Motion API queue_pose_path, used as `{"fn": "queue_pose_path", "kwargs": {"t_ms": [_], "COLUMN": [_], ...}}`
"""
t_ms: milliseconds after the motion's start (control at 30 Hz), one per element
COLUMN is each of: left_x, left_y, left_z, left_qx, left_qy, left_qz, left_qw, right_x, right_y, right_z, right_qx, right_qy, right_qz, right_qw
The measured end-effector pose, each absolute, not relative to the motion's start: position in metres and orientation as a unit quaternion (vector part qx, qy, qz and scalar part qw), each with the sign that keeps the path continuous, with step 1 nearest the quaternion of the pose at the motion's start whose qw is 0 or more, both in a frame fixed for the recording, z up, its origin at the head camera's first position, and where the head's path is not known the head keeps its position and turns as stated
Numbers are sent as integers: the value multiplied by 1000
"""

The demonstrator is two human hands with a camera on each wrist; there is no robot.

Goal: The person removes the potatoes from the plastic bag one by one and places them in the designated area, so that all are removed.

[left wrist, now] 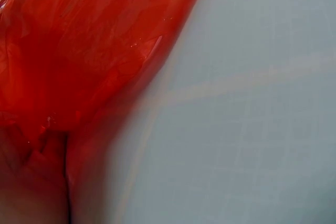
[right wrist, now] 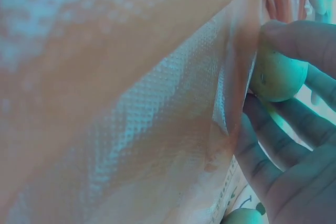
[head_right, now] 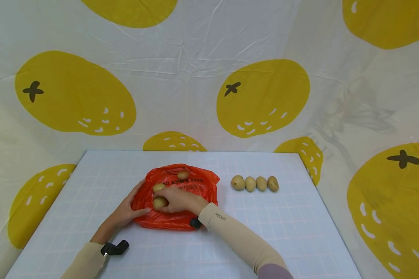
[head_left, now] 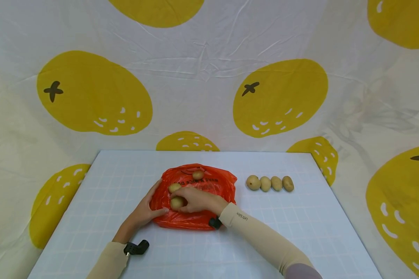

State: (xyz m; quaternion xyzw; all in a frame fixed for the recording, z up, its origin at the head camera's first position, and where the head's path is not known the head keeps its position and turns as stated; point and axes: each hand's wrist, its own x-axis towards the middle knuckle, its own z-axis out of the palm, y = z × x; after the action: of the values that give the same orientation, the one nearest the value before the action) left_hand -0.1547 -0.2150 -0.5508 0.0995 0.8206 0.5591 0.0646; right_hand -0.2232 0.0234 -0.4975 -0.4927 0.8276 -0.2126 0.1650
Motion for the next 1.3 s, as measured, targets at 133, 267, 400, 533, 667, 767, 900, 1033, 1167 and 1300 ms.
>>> {"fn": "queue_pose_path", "kwargs": {"t_ms": [133, 267, 400, 533, 667, 767, 900, 1033, 1167, 1300], "left_x": [-155, -155, -156, -156, -155, -155, -156, -156, -156, -156], "left_y": [-215, -216, -216, -216, -216, -216, -216, -216, -215, -215], "left_z": [-551, -552, -553, -553, -553, -553, -553, -552, -552, -552], "left_qx": [99, 103, 105, 99, 98, 100, 103, 104, 103, 102], "left_qy": [819, 817, 816, 820, 822, 823, 822, 822, 823, 823], "left_qz": [561, 564, 564, 560, 556, 556, 556, 556, 555, 555], "left_qw": [65, 65, 66, 68, 69, 67, 65, 65, 65, 66], "right_x": [-222, -222, -222, -222, -221, -221, -221, -221, -221, -222], "right_y": [23, 24, 24, 25, 25, 24, 23, 22, 22, 21], "right_z": [-498, -498, -499, -500, -500, -500, -500, -500, -501, -502], "right_qx": [-486, -482, -479, -475, -470, -467, -466, -472, -475, -475], "right_qy": [830, 830, 830, 832, 835, 837, 837, 832, 830, 831], "right_qz": [-216, -221, -224, -223, -222, -220, -225, -233, -236, -236], "right_qw": [170, 173, 176, 178, 180, 181, 179, 173, 170, 171]}}
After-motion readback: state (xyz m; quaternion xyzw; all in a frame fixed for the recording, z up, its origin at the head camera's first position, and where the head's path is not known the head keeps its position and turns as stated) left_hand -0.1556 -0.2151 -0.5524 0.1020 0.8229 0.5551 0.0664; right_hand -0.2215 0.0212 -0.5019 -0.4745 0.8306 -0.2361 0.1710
